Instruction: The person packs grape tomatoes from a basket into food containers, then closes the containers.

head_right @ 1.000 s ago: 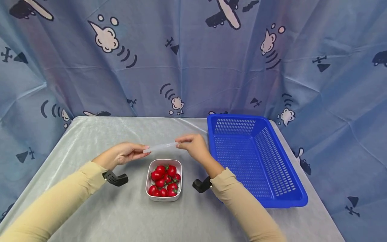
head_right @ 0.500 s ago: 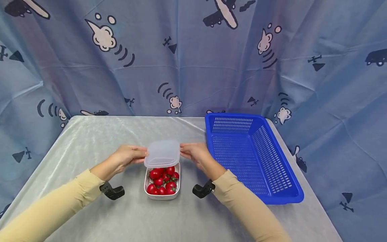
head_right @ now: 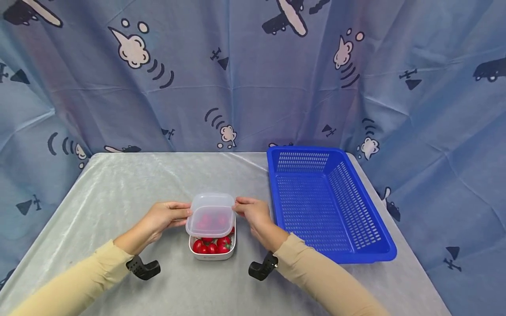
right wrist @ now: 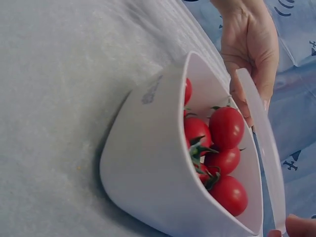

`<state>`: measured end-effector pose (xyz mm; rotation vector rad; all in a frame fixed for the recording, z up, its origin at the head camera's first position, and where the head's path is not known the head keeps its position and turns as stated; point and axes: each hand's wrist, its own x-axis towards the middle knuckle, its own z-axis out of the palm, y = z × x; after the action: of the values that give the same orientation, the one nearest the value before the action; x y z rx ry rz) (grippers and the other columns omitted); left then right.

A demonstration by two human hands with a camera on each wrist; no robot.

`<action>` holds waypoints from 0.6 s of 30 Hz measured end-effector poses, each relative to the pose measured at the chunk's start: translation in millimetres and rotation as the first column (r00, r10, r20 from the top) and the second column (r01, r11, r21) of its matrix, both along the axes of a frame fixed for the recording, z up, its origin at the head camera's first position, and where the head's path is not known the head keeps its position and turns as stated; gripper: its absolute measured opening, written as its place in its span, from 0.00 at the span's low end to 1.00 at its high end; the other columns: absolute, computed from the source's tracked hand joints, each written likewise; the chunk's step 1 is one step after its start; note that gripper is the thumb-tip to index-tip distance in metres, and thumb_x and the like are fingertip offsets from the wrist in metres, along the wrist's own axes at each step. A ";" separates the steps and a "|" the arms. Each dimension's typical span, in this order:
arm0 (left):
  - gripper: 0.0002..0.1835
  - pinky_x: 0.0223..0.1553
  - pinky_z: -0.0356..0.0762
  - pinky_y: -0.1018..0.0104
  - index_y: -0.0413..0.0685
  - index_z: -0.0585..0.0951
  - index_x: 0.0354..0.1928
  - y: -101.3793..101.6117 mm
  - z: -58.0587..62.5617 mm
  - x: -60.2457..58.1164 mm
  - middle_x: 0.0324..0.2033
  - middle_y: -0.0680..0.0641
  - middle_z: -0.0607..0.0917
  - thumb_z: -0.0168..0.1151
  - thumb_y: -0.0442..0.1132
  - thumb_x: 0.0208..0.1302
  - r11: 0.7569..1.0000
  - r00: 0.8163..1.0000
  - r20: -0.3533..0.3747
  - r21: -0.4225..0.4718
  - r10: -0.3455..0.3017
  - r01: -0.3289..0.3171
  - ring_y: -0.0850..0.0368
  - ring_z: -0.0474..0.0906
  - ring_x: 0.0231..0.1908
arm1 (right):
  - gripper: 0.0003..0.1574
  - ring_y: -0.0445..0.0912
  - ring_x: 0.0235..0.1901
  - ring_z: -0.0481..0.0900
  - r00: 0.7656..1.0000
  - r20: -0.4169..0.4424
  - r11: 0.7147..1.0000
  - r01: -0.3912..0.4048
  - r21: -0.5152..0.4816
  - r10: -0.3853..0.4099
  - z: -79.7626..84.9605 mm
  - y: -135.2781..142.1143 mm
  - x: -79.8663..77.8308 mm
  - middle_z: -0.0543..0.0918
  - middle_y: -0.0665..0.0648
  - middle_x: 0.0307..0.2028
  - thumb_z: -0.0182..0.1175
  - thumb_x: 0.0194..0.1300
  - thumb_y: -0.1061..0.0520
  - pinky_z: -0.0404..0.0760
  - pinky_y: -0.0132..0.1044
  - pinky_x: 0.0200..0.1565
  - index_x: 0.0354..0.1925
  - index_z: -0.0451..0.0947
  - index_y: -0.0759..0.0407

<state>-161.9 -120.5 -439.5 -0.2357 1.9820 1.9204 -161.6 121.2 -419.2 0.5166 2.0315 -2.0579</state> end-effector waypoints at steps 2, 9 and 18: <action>0.22 0.39 0.87 0.70 0.24 0.76 0.58 -0.4 -0.6 3.6 0.43 0.40 0.88 0.65 0.29 0.64 1.000 1.000 -0.007 0.011 0.002 -0.002 0.63 0.85 0.33 | 0.28 0.37 0.39 0.82 1.000 0.006 1.000 -0.005 -0.010 0.006 -0.9 -0.2 1.5 0.76 0.73 0.61 0.60 0.61 0.74 0.85 0.33 0.52 0.61 0.72 0.78; 0.21 0.39 0.87 0.69 0.26 0.78 0.56 3.9 -1.8 14.0 0.41 0.43 0.88 0.66 0.30 0.62 1.000 1.000 -0.024 0.016 0.009 -0.008 0.63 0.85 0.35 | 0.27 0.39 0.40 0.83 0.999 0.033 1.000 0.009 0.013 -0.009 -3.6 2.7 8.1 0.79 0.72 0.58 0.61 0.60 0.75 0.85 0.34 0.52 0.58 0.75 0.77; 0.18 0.37 0.87 0.69 0.28 0.81 0.52 6.4 -7.1 25.9 0.39 0.44 0.88 0.68 0.31 0.61 0.999 0.999 -0.018 -0.013 0.029 -0.030 0.62 0.85 0.35 | 0.24 0.40 0.36 0.85 0.994 0.084 0.997 -0.068 0.044 0.064 -6.8 8.0 12.6 0.88 0.66 0.45 0.62 0.58 0.76 0.85 0.39 0.52 0.55 0.77 0.79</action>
<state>-135.9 -114.2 -446.6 -0.2532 2.0140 1.9352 -148.9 129.1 -426.0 0.5268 2.0258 -1.9227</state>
